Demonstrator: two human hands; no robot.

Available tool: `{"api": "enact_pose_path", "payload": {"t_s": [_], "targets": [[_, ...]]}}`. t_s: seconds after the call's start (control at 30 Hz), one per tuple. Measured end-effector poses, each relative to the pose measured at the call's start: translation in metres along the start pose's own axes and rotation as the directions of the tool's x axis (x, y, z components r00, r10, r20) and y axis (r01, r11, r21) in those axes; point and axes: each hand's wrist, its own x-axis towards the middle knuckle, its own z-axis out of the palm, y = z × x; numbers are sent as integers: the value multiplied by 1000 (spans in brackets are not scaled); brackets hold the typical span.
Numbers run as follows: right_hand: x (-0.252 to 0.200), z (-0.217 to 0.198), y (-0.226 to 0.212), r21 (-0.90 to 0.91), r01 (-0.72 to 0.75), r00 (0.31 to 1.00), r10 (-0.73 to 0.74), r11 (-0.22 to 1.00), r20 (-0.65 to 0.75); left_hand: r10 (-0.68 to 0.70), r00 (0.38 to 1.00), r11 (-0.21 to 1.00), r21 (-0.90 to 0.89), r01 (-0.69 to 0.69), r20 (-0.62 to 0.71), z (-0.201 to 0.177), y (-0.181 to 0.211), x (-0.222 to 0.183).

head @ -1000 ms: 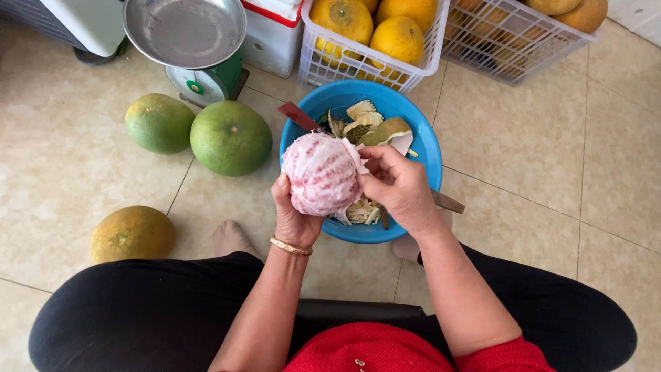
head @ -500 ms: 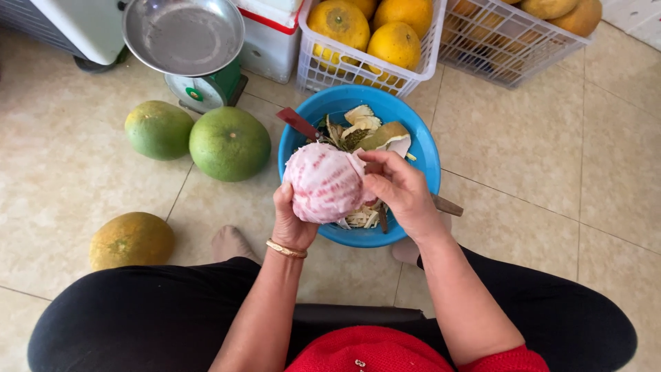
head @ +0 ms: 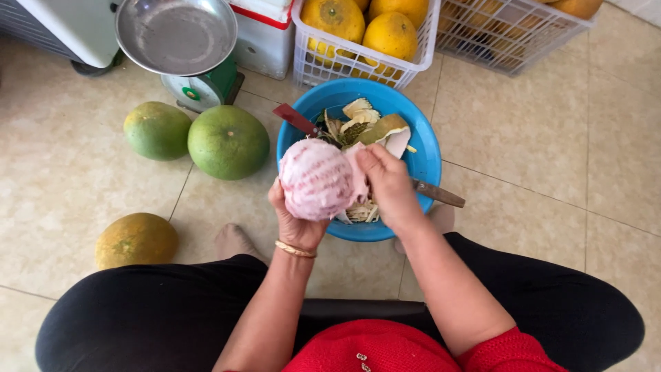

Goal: Peeling a pomelo by scoring the thick skin with a knife and pulling the segments off by hand.

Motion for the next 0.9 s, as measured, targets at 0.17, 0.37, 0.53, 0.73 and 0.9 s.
{"api": "enact_pose_path", "payload": {"t_s": [0.17, 0.37, 0.53, 0.73, 0.9], "targets": [[-26, -5, -46, 249, 48, 968, -106, 967, 226, -38, 994, 997, -72, 31, -103, 18, 1, -2], [-37, 4, -62, -116, 225, 968, -208, 968, 140, -48, 982, 991, -133, 24, -184, 26, -4, -4], [-28, -2, -48, -202, 302, 951, -282, 931, 125, -49, 978, 991, -130, 22, -203, 30, -8, -6], [-35, -1, -47, 201, 66, 969, -111, 977, 221, -38, 973, 993, -118, 11, -227, 36, -3, -4], [-33, 1, -43, 22, 186, 970, -187, 982, 156, -18, 964, 995, -96, -8, -264, 36, -5, -7]]}}
